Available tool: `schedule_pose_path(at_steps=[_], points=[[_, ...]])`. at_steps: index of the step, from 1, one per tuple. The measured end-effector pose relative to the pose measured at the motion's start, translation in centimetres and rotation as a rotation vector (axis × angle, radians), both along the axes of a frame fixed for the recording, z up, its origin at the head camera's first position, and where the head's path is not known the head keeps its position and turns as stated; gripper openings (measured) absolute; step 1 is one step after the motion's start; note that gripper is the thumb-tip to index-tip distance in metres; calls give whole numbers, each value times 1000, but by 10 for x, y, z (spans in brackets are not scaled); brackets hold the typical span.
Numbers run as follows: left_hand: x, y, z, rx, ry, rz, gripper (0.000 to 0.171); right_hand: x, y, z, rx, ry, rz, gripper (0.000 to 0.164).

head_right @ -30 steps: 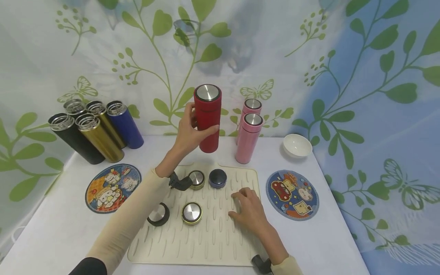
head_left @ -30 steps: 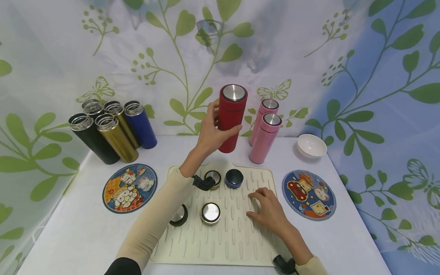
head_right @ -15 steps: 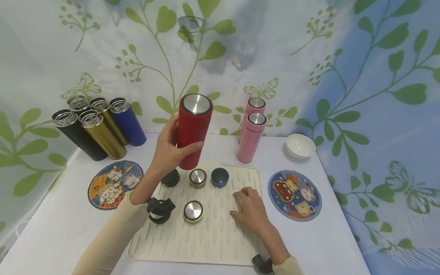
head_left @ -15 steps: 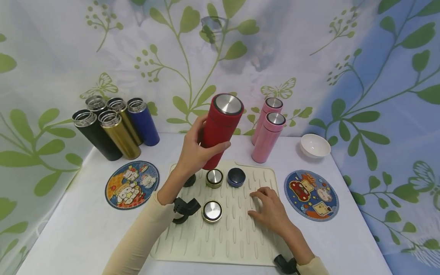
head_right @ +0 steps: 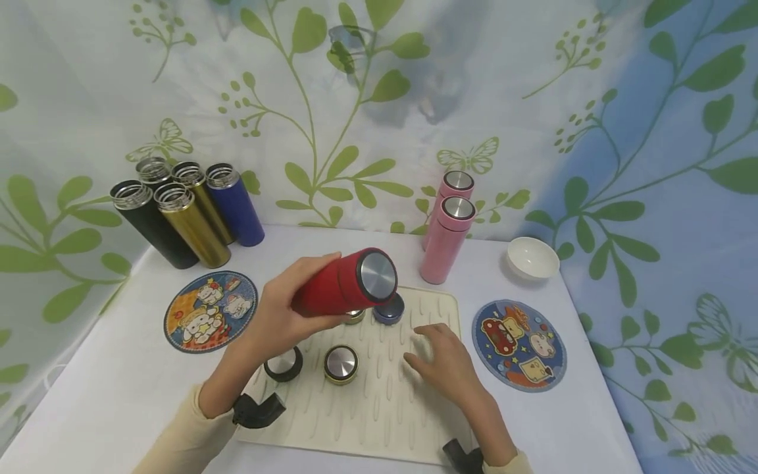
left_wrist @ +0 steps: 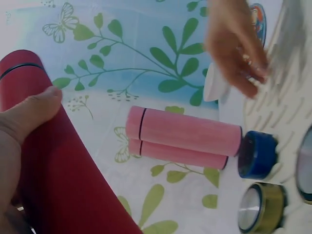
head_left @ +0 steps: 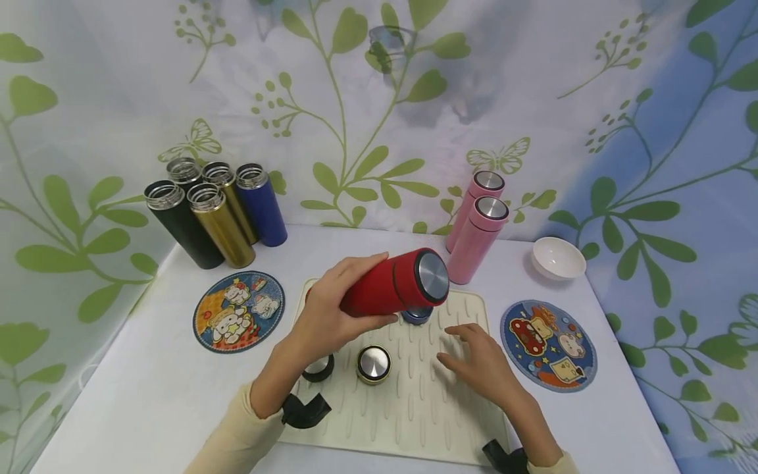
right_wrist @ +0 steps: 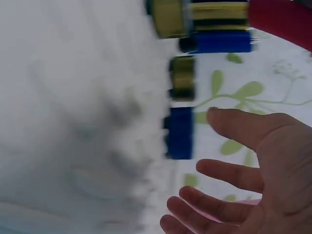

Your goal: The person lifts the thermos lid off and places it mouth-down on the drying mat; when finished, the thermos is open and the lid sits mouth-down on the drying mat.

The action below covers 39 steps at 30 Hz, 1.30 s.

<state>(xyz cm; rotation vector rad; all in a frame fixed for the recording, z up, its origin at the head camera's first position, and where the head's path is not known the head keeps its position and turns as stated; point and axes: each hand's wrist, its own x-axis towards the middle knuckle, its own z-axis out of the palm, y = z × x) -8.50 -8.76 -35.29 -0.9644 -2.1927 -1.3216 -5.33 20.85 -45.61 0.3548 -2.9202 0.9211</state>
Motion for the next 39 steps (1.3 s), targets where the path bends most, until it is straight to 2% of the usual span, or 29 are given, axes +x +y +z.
schedule_pose_path(at_steps=[4, 8, 11, 13, 16, 21, 24, 27, 31, 34, 39], points=[[15, -5, -8, -107, 40, 81, 83, 8, -5, 29, -162, -21, 40, 49], [26, -7, -15, -179, 78, 137, 82, 18, -15, 66, -433, -83, 170, 50], [32, -7, -19, -221, 96, 160, 81, 25, -24, 88, -580, -93, 254, 54], [34, -6, -22, -249, 121, 175, 79, 28, -31, 99, -623, -106, 267, 56], [36, -5, -27, -293, 156, 198, 81, 29, -41, 109, -597, -164, 202, 53], [39, -2, -34, -363, 195, 222, 82, 25, -55, 116, -522, -305, 72, 44], [40, -1, -36, -373, 207, 225, 82, 24, -60, 116, -508, -325, 47, 40], [40, -2, -37, -361, 217, 225, 82, 22, -61, 114, -506, -294, 69, 37], [38, -5, -38, -356, 232, 225, 79, 22, -60, 110, -530, -245, 139, 35], [37, -6, -37, -365, 233, 220, 77, 22, -58, 105, -557, -236, 181, 34], [36, -8, -37, -382, 231, 207, 75, 23, -55, 99, -542, -224, 218, 35]])
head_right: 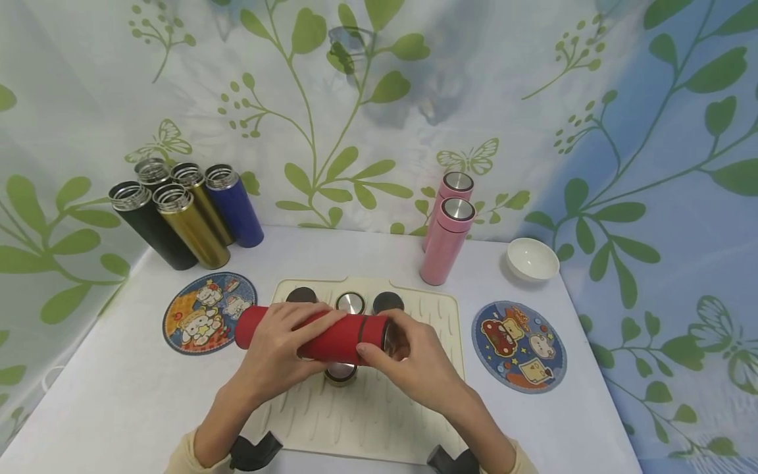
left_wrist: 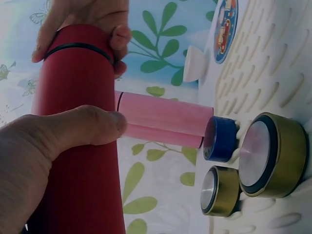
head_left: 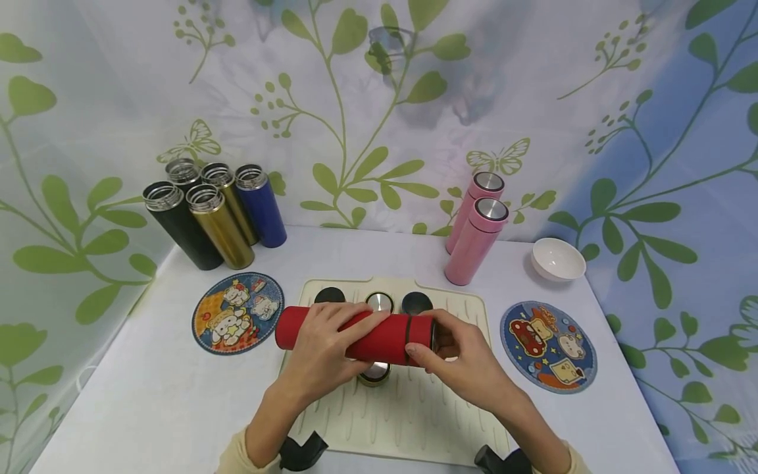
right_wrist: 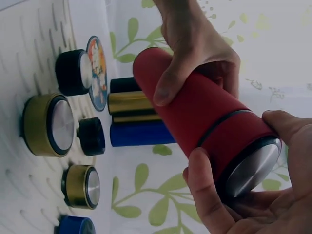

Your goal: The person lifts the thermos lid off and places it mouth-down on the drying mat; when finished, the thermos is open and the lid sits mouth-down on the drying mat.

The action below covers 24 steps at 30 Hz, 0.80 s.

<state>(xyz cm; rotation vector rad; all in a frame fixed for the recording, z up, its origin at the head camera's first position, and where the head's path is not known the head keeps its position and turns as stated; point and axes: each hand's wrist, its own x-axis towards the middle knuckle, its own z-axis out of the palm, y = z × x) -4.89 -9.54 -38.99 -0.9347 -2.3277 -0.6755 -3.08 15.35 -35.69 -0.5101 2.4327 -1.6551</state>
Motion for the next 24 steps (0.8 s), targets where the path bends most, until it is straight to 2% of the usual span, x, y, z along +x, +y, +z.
schedule_pose_path(at_steps=[5, 13, 20, 24], points=[[2, -2, 1, -23, -17, 8, 75, 0, 1, -5, 18, 69, 29, 38], [12, -6, -4, -15, -69, 2, 79, 7, -1, -10, 34, 212, 97, 46], [4, -10, 3, 2, -81, -39, 77, 8, -5, -3, 116, 451, 140, 58], [-4, -13, 9, 16, -119, -80, 75, 5, -6, 1, 179, 560, 163, 58]])
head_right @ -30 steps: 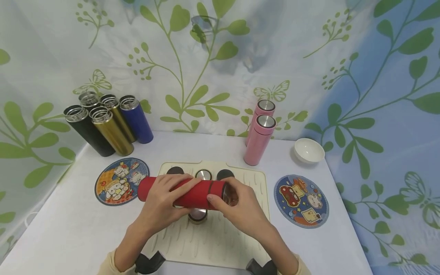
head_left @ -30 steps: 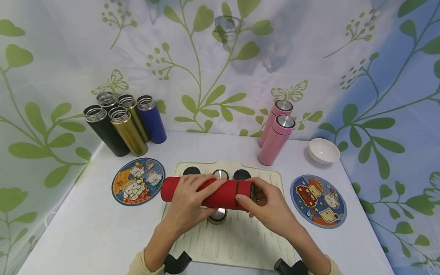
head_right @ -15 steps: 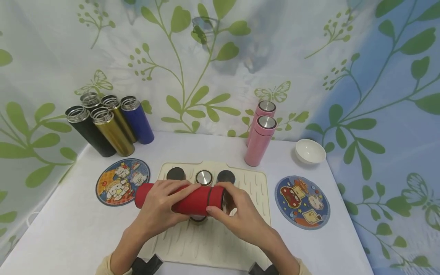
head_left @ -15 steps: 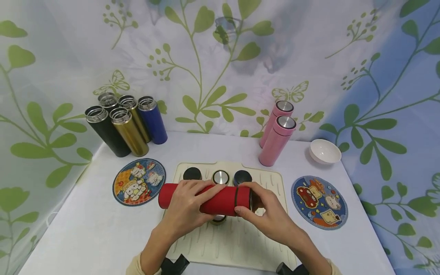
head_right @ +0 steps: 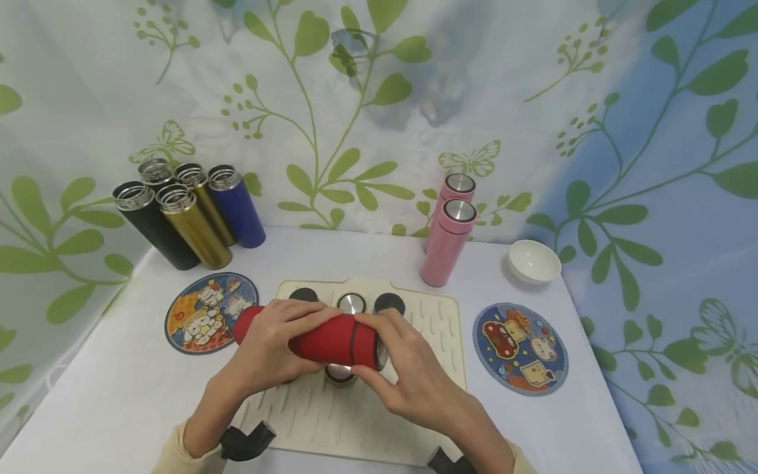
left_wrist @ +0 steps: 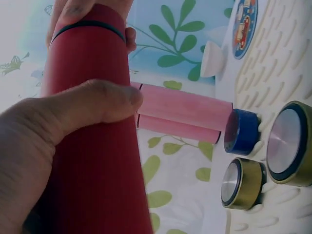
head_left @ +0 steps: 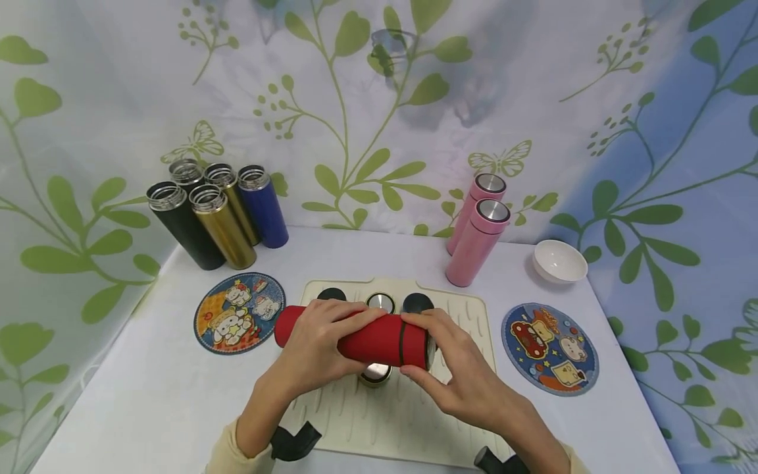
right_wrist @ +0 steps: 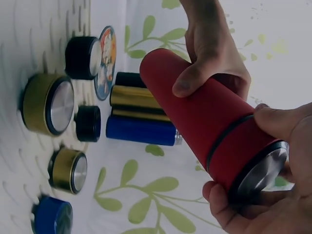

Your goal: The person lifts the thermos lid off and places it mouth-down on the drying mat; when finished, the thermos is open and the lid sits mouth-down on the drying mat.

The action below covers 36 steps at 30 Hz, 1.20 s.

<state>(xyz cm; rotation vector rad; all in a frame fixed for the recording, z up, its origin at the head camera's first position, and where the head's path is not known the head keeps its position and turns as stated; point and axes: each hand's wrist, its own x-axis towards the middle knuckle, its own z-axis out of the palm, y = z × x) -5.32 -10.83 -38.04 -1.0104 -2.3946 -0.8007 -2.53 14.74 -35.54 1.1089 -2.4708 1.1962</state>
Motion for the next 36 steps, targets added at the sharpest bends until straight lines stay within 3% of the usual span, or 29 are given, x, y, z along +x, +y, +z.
schedule_pose_path(at_steps=[4, 8, 11, 13, 16, 22, 26, 29, 36], points=[[-5, -2, 1, 25, -81, -31, 76, -2, 0, 3, 52, 105, 12, 56], [-7, -1, -1, 42, -118, -38, 77, -5, 2, 4, 29, 189, 36, 61], [-8, 1, -3, 43, -111, -27, 76, -8, 4, 4, -2, 175, 26, 63], [-9, 2, -3, 28, -82, -9, 75, -9, 5, 3, -21, 103, -4, 67], [-9, 6, -3, -8, -10, 22, 74, -8, 5, 0, -52, -80, -89, 72], [-8, 14, -4, -101, 104, 58, 76, -11, 3, -3, -114, -483, -225, 38], [-6, 16, -6, -124, 109, 61, 77, -12, 3, -2, -96, -599, -275, 34], [-6, 17, -6, -112, 102, 61, 75, -11, 4, -2, -116, -570, -265, 32], [-6, 15, -8, -44, 43, 55, 73, -12, 7, -2, -105, -219, -153, 57]])
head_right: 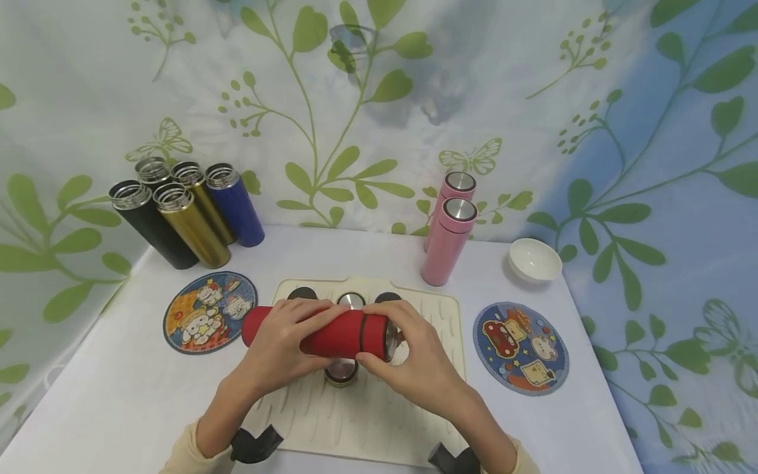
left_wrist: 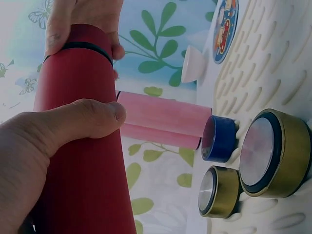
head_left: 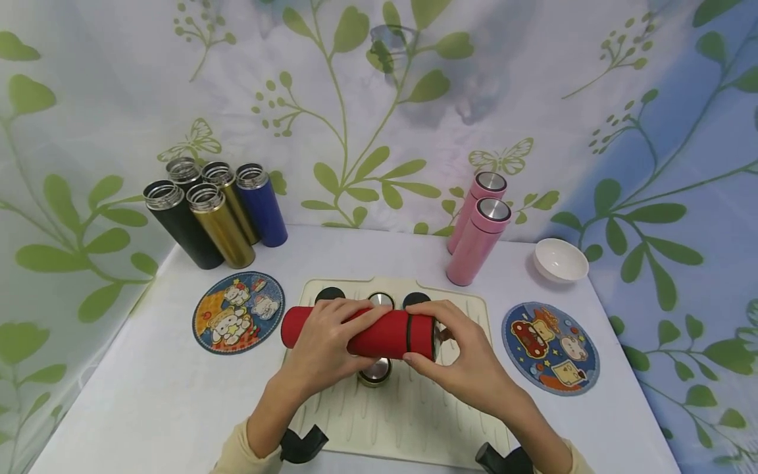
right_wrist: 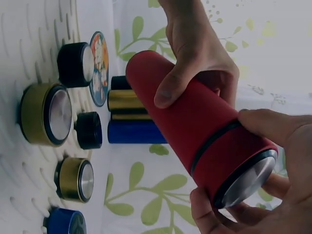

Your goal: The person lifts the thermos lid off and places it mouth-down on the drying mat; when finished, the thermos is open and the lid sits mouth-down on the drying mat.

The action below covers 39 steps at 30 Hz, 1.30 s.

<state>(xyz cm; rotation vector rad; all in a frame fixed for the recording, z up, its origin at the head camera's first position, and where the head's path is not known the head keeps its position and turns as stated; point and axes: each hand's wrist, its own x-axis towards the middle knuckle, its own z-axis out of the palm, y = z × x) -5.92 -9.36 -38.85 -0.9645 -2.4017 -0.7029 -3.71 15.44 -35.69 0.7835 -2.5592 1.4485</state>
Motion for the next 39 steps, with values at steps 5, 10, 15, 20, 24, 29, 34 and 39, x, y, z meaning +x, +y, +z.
schedule_pose_path(at_steps=[5, 10, 15, 20, 24, 29, 34, 39], points=[[0, 1, 0, 13, -6, -2, 74, -1, 0, 2, 5, -65, -36, 60], [0, 3, 0, 9, 12, -9, 75, -3, -2, 3, -22, -363, -90, 39], [0, 2, -1, -11, 15, -6, 75, -2, -1, 3, -11, -384, -89, 34], [1, 1, -1, -4, 2, 5, 75, -1, 4, 3, 8, -136, -8, 60], [1, 2, -1, 2, -11, 1, 76, -1, 6, 3, -1, -85, -3, 73], [1, 3, -1, 5, -13, 2, 77, -2, 4, 4, -14, -288, -102, 57], [1, 3, -1, -6, -10, 5, 76, -2, 1, 5, -50, -471, -111, 39], [2, -3, -3, -23, -26, 24, 76, -2, 3, 5, 5, -271, -37, 52]])
